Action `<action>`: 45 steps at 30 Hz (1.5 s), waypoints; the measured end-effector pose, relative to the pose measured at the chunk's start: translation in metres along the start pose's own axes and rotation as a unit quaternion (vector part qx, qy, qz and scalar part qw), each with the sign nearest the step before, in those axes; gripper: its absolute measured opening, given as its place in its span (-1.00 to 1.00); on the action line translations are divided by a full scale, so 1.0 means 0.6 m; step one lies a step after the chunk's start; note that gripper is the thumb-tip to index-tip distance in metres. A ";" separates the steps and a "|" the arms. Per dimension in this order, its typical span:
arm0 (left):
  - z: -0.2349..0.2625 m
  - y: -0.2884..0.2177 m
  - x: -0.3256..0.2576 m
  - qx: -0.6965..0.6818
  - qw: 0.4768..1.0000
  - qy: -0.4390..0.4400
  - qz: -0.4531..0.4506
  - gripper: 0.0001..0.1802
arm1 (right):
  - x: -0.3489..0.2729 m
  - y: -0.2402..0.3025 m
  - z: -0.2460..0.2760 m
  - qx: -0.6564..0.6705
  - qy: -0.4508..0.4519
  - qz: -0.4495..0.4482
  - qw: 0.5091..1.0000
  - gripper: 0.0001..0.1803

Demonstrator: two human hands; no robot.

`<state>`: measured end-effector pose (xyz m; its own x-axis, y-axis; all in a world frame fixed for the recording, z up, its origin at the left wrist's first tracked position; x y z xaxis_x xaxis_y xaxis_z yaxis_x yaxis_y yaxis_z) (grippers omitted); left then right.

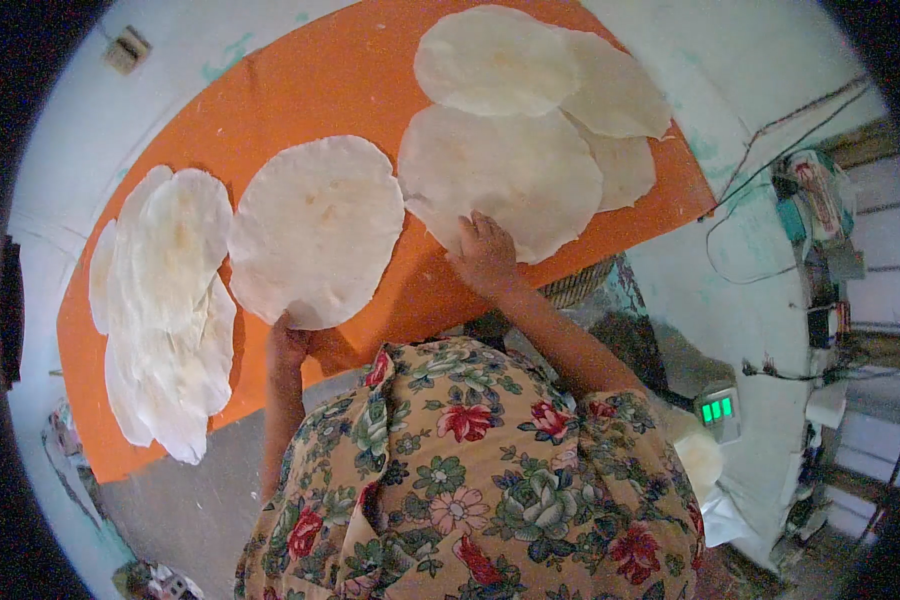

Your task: The person peels apart thin circular dough wrappers by hand on an orange table and restacks them onto a pile on a digital scale.

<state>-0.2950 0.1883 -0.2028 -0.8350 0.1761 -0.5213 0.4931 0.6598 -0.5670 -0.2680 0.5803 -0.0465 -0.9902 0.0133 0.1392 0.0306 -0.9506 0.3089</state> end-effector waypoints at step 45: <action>-0.083 0.049 -0.065 -0.018 1.000 -0.015 0.019 -0.74 | 0.107 0.325 0.013 -0.164 0.176 0.365 0.899 -0.77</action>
<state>-0.2601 0.2374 -0.1673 -0.8074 0.1799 -0.5620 0.5153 0.6789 -0.5230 -0.3243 0.3982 0.0299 -0.7061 -0.6958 -0.1314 0.7055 -0.7071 -0.0469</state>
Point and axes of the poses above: each hand's wrist, its own x-axis towards the middle knuckle, its own z-axis out of the back of the hand, y = z × x, the point moved 5 cm from there along x, towards the middle knuckle, and after that the axes turned 7 degrees about y, right-handed, at the moved point
